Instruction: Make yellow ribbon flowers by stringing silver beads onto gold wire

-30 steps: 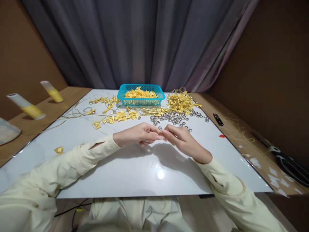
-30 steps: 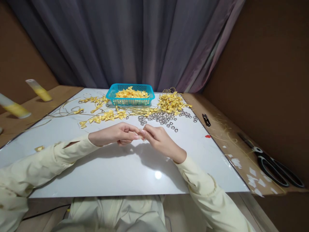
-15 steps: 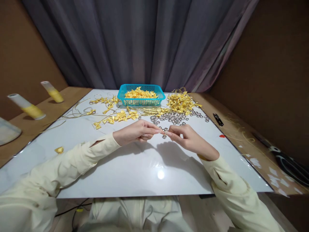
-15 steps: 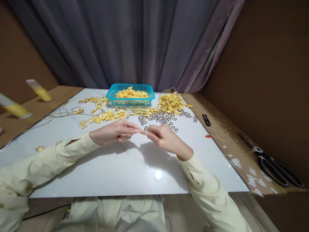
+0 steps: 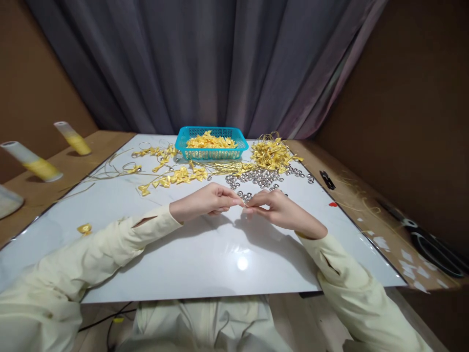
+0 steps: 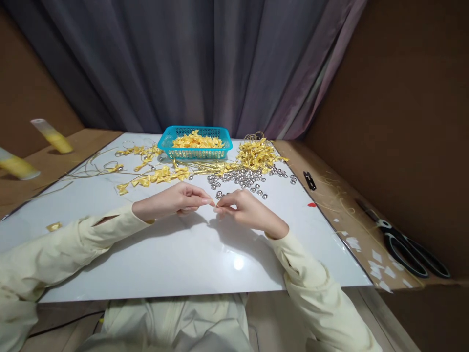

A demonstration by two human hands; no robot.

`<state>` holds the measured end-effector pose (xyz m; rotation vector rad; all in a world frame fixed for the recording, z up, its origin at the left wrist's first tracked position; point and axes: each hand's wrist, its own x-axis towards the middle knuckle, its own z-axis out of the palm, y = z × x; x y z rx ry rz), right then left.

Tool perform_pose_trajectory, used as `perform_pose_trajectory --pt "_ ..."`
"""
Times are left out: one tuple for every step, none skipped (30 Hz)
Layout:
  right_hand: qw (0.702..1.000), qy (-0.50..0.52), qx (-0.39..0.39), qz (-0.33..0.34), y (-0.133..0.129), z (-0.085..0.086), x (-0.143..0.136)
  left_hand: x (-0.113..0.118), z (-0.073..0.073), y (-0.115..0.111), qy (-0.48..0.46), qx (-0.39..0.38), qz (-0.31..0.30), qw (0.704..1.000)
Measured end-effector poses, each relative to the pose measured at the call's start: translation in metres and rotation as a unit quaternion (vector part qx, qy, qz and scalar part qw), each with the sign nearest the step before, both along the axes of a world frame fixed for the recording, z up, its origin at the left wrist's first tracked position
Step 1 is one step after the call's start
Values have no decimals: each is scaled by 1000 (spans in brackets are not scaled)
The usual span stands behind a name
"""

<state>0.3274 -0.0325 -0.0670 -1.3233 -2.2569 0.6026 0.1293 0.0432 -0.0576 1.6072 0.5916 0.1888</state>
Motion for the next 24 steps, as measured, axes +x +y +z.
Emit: perform_pose_trajectory --pt "1000 -5 11 2 0 0 1 0 0 0 4 7 -3 1000" --pt "1000 -11 24 5 0 1 2 0 -1 1 10 6 -11 1000" --pt "999 -24 38 7 0 1 2 -1 -1 2 17 -1 -22 1000" --pt "998 -46 52 8 -1 1 2 -1 -2 3 25 -11 -35 999" --pt "995 -74 67 7 -2 2 0 -1 -3 4 34 -19 -45 998" --pt "991 -108 81 4 -4 2 -2 -1 -3 5 43 -23 -53 997" --pt "985 -145 93 0 -6 3 -4 -1 -4 6 55 -18 -59 997" --pt "977 -185 103 -5 -8 4 -8 0 -4 6 65 -4 -65 996" --pt "968 -224 113 -11 -11 5 -11 2 -4 6 75 17 -77 994" --pt "957 -262 121 -17 -13 6 -14 4 -4 5 85 43 -94 991" --pt "946 -297 127 -20 -16 7 -17 7 -4 4 94 72 -115 986" --pt "935 -328 130 -21 -18 8 -20 11 -3 4 101 101 -135 980" --pt "926 -353 131 -21 -21 9 -22 15 -3 3 106 132 -155 973" --pt "919 -374 127 -21 -24 10 -22 19 -3 3 106 167 -172 965" --pt "913 -390 121 -20 -26 10 -22 24 -2 3 101 205 -186 956" --pt "908 -402 113 -22 -29 11 -21 28 -2 2 92 245 -198 945" --pt "905 -411 105 -26 -31 12 -19 33 -2 2 82 282 -209 933" --pt "903 -418 95 -34 -33 13 -15 37 -2 3 72 312 -218 922" --pt "903 -420 82 -44 -34 14 -11 40 -2 3 64 330 -226 914" --pt "906 -414 68 -55 -35 15 -4 43 -2 3 58 336 -229 912" --pt "913 -400 53 -63 -36 16 4 46 -2 3 56 330 -231 914" --pt "922 -380 35 -67 -35 17 15 48 -2 3 56 314 -232 919" --pt "932 -357 18 -69 -34 18 29 50 -3 3 57 290 -229 928" --pt "940 -334 3 -74 -33 19 44 52 -3 4 60 259 -221 938"
